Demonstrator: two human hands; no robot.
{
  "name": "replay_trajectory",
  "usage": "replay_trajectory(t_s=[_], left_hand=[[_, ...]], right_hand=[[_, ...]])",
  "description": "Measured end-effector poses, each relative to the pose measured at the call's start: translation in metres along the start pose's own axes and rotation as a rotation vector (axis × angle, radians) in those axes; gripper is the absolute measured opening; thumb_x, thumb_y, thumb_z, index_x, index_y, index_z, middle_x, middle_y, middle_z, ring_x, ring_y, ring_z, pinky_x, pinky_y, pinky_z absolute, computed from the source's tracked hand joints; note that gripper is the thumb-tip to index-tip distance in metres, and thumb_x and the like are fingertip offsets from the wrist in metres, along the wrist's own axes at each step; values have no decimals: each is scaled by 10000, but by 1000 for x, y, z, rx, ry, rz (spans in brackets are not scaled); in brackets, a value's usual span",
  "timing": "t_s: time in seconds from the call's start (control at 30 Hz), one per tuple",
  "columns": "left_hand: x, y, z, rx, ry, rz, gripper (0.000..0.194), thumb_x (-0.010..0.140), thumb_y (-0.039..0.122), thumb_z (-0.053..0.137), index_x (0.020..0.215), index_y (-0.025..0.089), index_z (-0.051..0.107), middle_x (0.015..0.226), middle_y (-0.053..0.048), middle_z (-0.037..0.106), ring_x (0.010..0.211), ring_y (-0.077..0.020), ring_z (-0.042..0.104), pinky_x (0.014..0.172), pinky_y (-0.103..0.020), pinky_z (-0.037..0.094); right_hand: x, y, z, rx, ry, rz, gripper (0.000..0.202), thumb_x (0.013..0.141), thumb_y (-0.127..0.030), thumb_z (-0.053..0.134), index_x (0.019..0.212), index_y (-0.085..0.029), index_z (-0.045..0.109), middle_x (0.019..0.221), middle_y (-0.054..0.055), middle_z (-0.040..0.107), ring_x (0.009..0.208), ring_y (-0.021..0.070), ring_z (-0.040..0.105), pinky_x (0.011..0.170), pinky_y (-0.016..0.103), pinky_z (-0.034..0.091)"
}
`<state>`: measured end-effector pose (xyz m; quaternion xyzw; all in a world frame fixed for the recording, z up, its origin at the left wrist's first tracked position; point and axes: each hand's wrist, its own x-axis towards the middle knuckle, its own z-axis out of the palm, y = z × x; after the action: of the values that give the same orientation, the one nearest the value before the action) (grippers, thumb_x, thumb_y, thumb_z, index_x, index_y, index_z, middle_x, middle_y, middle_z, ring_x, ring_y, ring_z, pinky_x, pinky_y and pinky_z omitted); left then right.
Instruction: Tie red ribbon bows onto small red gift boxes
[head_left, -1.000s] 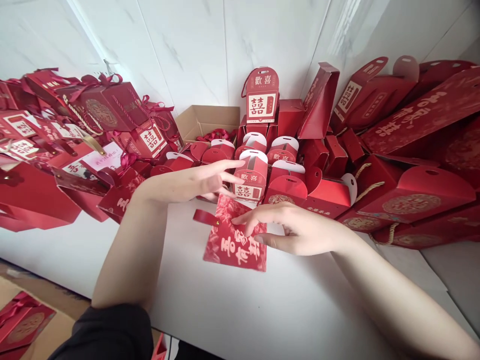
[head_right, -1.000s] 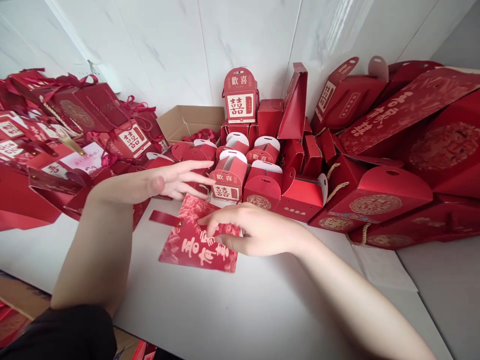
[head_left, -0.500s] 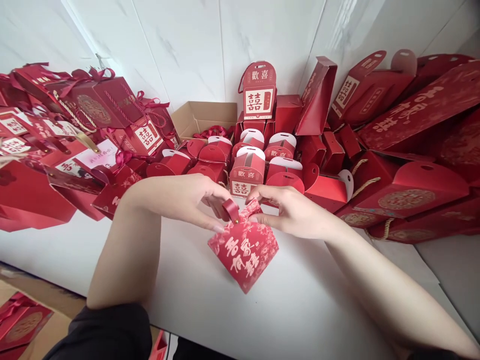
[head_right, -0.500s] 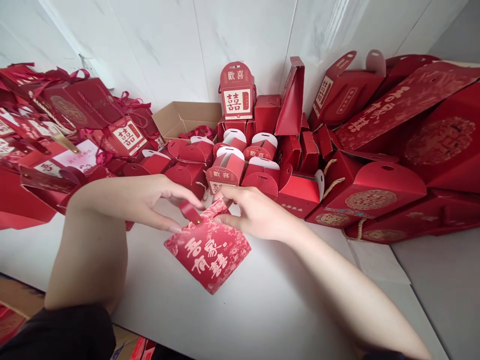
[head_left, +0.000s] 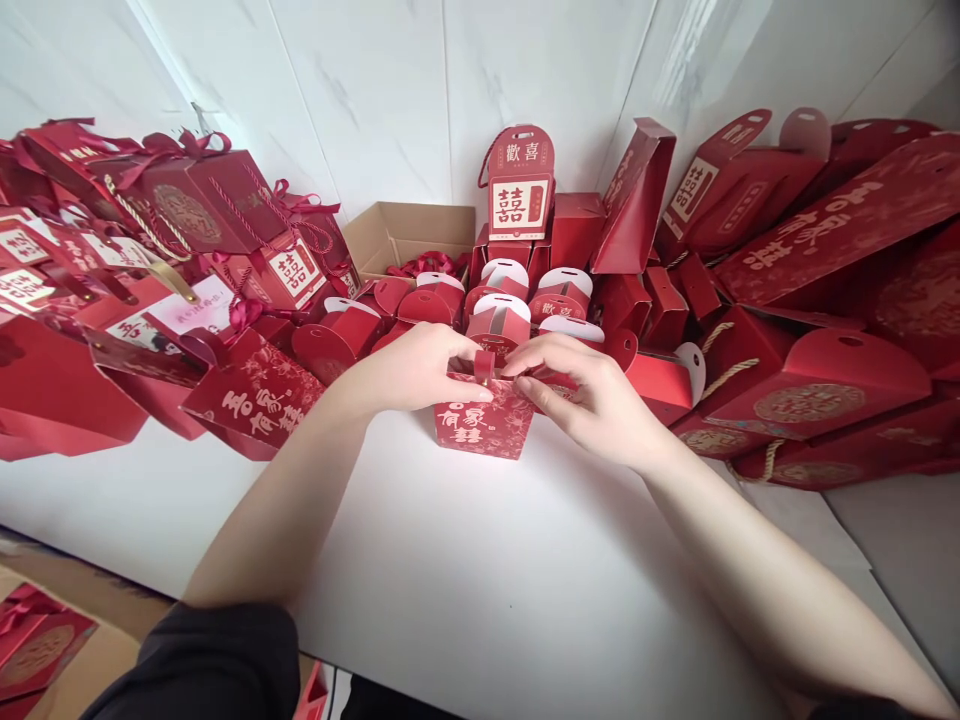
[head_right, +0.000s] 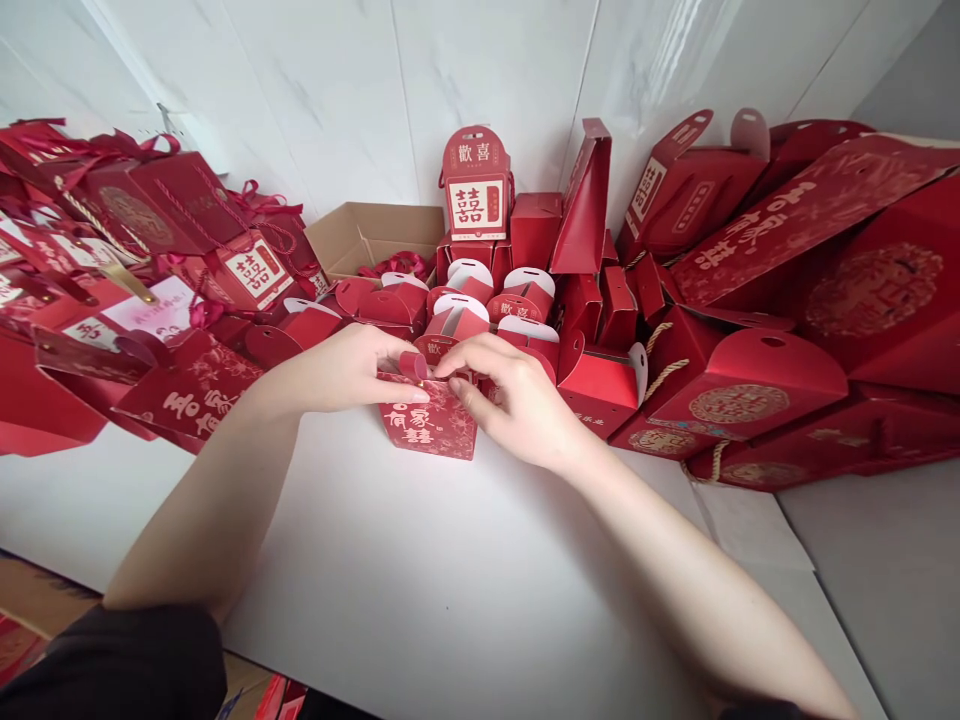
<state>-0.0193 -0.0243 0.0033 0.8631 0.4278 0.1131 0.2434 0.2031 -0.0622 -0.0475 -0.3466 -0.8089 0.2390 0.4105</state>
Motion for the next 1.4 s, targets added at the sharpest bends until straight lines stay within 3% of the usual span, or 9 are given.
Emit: replay_trajectory(t_s=[0.1, 0.23, 0.37, 0.5, 0.7, 0.8, 1.0, 1.17, 1.4], left_hand=[[5, -1, 7, -24, 49, 23, 268, 753, 392, 686, 643, 149, 665, 551, 31, 521, 557, -106, 431, 518, -246, 287], [10, -6, 10, -88, 64, 8, 251, 733, 391, 719, 674, 148, 704, 563, 26, 557, 567, -108, 445, 528, -251, 300], [12, -10, 9, -83, 57, 4, 345, 708, 437, 740, 560, 142, 639, 507, 31, 493, 529, -98, 395, 505, -259, 272], [13, -11, 9, -108, 32, 33, 266, 694, 380, 745, 602, 141, 674, 541, 28, 545, 534, -105, 431, 522, -261, 302], [8, -11, 3, -91, 5, 41, 137, 715, 289, 710, 695, 154, 727, 685, 9, 689, 645, -137, 572, 597, -248, 395], [4, -9, -3, -97, 32, 46, 162, 770, 292, 663, 822, 176, 764, 816, -11, 743, 731, -157, 634, 650, -250, 443], [0, 2, 0, -159, 83, 56, 221, 819, 328, 645, 903, 179, 785, 879, -27, 763, 766, -161, 657, 665, -247, 471], [2, 5, 7, -191, 76, 95, 230, 829, 325, 640, 905, 169, 791, 790, -21, 749, 692, -136, 630, 657, -237, 465], [4, -5, 2, -166, 26, 51, 258, 835, 356, 628, 959, 199, 791, 907, -21, 770, 794, -170, 668, 693, -253, 480]], right_hand=[[0, 3, 2, 41, -51, -95, 282, 970, -174, 476, 1157, -259, 670, 1259, 79, 593, 1190, 225, 577, 1007, 392, 492], [2, 12, 5, 101, -127, -37, 369, 1002, -241, 446, 1343, -313, 568, 1362, 76, 527, 1285, 230, 517, 1078, 432, 459], [3, 20, 7, 191, -105, 29, 379, 1018, -307, 437, 1381, -363, 530, 1422, 54, 465, 1368, 219, 436, 1130, 434, 412], [3, 23, 9, 243, -113, 60, 374, 1021, -325, 437, 1379, -374, 536, 1441, 47, 456, 1390, 222, 415, 1137, 435, 401], [0, 23, 10, 248, -80, 71, 372, 996, -311, 489, 1361, -347, 557, 1396, 54, 511, 1278, 238, 521, 1053, 429, 481], [0, 21, 12, 298, -29, 120, 402, 961, -338, 561, 1362, -319, 549, 1360, 66, 561, 1227, 249, 563, 975, 412, 536], [2, 13, 17, 414, 202, 200, 355, 863, -378, 705, 1171, -216, 633, 925, 32, 687, 882, 180, 660, 835, 337, 572], [4, 11, 17, 354, 311, 201, 292, 834, -369, 737, 1062, -200, 666, 808, 8, 669, 769, 155, 645, 723, 300, 570], [3, 17, 21, 441, 279, 184, 288, 850, -357, 730, 1086, -205, 665, 830, 9, 676, 780, 149, 644, 697, 281, 563]])
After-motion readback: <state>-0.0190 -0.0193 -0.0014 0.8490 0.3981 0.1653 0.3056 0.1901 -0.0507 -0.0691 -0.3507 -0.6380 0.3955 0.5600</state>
